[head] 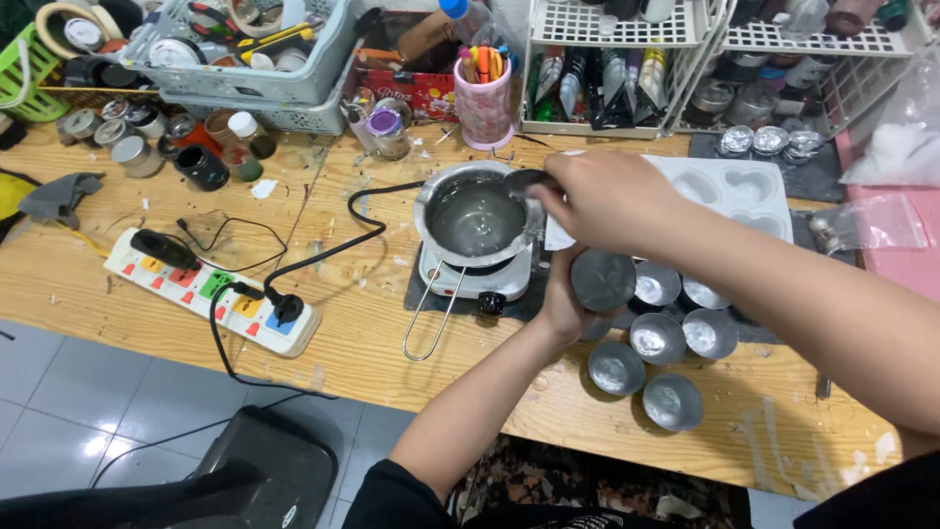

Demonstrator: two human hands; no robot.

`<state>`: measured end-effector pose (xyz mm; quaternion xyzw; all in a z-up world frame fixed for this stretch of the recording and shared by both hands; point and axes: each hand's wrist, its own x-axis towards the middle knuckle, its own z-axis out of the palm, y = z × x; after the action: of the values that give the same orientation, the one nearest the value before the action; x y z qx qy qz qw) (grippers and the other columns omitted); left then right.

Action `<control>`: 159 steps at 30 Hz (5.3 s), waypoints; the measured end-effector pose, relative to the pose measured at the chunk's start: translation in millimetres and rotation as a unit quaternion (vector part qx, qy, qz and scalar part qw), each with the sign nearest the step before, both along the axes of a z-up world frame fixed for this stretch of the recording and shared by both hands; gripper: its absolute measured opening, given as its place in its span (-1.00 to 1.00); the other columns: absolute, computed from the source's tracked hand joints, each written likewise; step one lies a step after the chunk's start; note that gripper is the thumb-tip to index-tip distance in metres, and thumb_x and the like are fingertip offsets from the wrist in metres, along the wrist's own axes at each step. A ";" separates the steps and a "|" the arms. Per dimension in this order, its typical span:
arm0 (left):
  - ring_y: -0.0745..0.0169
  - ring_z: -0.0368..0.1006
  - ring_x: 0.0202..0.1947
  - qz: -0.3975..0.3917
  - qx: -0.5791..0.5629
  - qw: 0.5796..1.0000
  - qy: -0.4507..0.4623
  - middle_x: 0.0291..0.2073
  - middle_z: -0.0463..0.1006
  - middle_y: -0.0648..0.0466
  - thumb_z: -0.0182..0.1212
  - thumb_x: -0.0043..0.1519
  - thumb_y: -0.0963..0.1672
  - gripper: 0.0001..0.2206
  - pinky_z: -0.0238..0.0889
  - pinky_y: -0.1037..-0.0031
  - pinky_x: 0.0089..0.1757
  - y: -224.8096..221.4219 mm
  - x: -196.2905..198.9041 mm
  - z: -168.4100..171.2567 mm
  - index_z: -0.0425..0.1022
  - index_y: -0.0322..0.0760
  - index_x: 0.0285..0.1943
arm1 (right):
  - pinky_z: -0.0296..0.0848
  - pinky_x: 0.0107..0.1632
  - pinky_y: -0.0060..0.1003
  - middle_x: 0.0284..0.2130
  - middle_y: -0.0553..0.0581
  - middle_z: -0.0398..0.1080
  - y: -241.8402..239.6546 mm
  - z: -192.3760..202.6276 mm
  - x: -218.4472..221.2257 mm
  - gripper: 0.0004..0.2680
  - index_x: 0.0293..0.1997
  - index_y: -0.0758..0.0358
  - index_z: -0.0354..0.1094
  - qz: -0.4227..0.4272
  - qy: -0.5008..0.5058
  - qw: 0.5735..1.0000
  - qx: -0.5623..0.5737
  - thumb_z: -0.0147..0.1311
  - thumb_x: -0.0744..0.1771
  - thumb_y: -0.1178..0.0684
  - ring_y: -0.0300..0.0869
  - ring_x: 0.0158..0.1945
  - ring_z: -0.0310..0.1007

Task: Melting wax and preparing candle molds on a workbench.

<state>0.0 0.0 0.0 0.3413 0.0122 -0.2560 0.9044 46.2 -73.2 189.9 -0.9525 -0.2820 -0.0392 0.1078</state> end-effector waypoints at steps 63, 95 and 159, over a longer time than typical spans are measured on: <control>0.25 0.27 -0.74 -0.268 0.291 0.918 -0.001 -0.67 0.42 0.07 -0.20 0.33 0.07 -0.59 0.04 0.42 -0.68 15.5 5.4 10.9 0.44 -0.26 -0.29 | 0.58 -0.40 -0.08 -0.51 0.29 0.53 -59.3 -63.6 -116.4 -0.89 -0.21 0.39 0.33 -0.049 0.120 0.976 -0.177 0.01 0.29 0.17 0.07 -0.40 0.63; 0.37 0.35 -0.48 -0.053 0.229 0.940 -0.247 -0.43 0.47 0.08 -0.34 0.43 -0.01 -0.58 0.23 0.49 -0.42 -4.2 -14.0 5.9 0.45 -0.35 -0.07 | 0.56 -0.36 -0.03 -0.51 0.30 0.50 -75.7 -52.7 -117.2 -0.84 -0.26 0.34 0.32 -0.024 0.103 0.977 -0.183 0.19 0.20 0.16 0.11 -0.37 0.59; 0.31 0.28 -0.63 0.077 0.013 0.994 -0.073 -0.46 0.43 0.11 -0.33 0.46 0.14 -0.58 0.08 0.48 -0.59 -17.0 10.0 -35.1 0.34 -0.10 0.03 | 0.47 -0.46 -0.07 -0.61 0.21 0.47 26.4 16.9 0.0 -0.60 -0.36 0.27 0.44 0.035 -0.142 0.981 -0.126 0.07 0.31 -0.37 0.07 -0.50 0.55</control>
<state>10.0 -17.0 -35.1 0.3686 -0.0247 -0.1595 0.9155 46.2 -46.7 206.9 -0.9328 -0.3305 -0.1340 -0.0527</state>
